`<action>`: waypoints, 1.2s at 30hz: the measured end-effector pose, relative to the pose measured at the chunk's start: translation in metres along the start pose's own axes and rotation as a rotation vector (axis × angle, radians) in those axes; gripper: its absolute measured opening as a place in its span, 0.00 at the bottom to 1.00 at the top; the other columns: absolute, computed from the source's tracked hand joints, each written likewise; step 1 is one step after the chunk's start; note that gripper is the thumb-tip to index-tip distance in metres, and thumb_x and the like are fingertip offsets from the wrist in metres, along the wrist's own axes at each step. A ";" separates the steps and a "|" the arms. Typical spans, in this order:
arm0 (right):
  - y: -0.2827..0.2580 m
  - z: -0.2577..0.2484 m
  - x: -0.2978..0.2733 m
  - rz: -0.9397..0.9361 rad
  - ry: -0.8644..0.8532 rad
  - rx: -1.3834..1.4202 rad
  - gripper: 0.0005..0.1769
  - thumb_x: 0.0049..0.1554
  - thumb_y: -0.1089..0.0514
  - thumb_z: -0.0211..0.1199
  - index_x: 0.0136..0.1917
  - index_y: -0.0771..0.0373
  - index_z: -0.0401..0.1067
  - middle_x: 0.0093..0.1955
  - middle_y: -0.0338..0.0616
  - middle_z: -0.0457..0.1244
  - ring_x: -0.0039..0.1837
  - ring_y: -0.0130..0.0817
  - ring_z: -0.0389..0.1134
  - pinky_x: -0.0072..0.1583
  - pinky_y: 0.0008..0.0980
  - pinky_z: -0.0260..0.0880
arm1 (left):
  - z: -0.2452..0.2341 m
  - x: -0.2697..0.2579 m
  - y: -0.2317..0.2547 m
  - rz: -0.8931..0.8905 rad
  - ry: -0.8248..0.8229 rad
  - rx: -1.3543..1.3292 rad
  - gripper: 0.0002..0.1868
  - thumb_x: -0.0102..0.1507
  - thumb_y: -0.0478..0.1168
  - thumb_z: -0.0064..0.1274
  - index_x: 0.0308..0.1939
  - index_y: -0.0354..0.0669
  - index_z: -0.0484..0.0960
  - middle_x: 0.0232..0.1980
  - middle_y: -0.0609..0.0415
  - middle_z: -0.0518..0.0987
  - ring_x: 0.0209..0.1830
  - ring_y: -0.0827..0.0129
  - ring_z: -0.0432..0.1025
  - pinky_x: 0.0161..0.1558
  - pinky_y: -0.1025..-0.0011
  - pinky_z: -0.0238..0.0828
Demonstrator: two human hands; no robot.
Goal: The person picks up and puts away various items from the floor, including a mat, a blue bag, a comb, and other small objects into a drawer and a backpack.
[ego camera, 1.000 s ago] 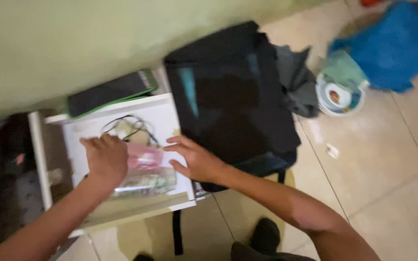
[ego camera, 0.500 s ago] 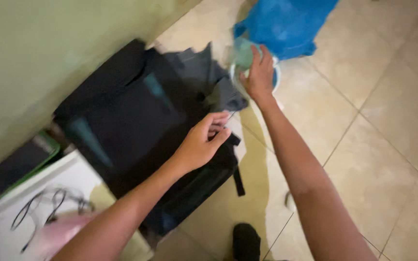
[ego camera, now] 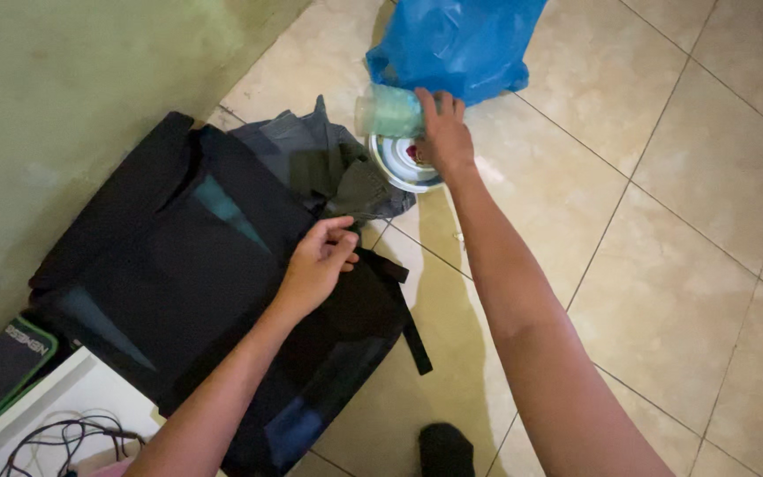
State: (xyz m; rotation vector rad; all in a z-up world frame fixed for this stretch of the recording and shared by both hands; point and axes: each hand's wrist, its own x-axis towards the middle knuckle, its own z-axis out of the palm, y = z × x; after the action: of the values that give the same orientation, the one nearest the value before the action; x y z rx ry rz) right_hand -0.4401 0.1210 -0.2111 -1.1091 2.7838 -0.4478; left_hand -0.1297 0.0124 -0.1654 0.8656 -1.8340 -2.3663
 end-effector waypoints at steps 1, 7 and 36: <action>-0.005 -0.003 -0.006 0.005 0.013 0.065 0.57 0.41 0.62 0.77 0.79 0.51 0.54 0.72 0.53 0.54 0.73 0.61 0.53 0.65 0.54 0.65 | -0.002 0.000 0.000 -0.007 0.004 -0.014 0.23 0.68 0.42 0.52 0.65 0.38 0.72 0.48 0.53 0.79 0.41 0.73 0.76 0.42 0.73 0.77; -0.064 -0.048 -0.053 -0.262 0.240 0.280 0.52 0.47 0.57 0.80 0.78 0.60 0.55 0.70 0.58 0.56 0.71 0.62 0.56 0.70 0.54 0.59 | 0.003 -0.028 0.046 0.196 0.168 0.147 0.34 0.64 0.43 0.57 0.72 0.40 0.62 0.58 0.50 0.75 0.41 0.70 0.73 0.40 0.71 0.75; -0.442 -0.020 -0.416 -1.189 -0.802 0.516 0.49 0.51 0.40 0.71 0.72 0.73 0.59 0.65 0.56 0.55 0.64 0.54 0.60 0.64 0.49 0.67 | -0.197 -0.537 -0.040 -0.590 0.400 -0.032 0.23 0.56 0.39 0.66 0.54 0.35 0.83 0.48 0.50 0.87 0.48 0.69 0.79 0.52 0.71 0.75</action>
State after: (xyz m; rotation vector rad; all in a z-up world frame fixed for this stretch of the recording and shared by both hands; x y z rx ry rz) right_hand 0.1469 0.1071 -0.0567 -2.0411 1.0522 -0.5582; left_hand 0.4230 0.0357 -0.0128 1.9264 -1.5219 -2.2312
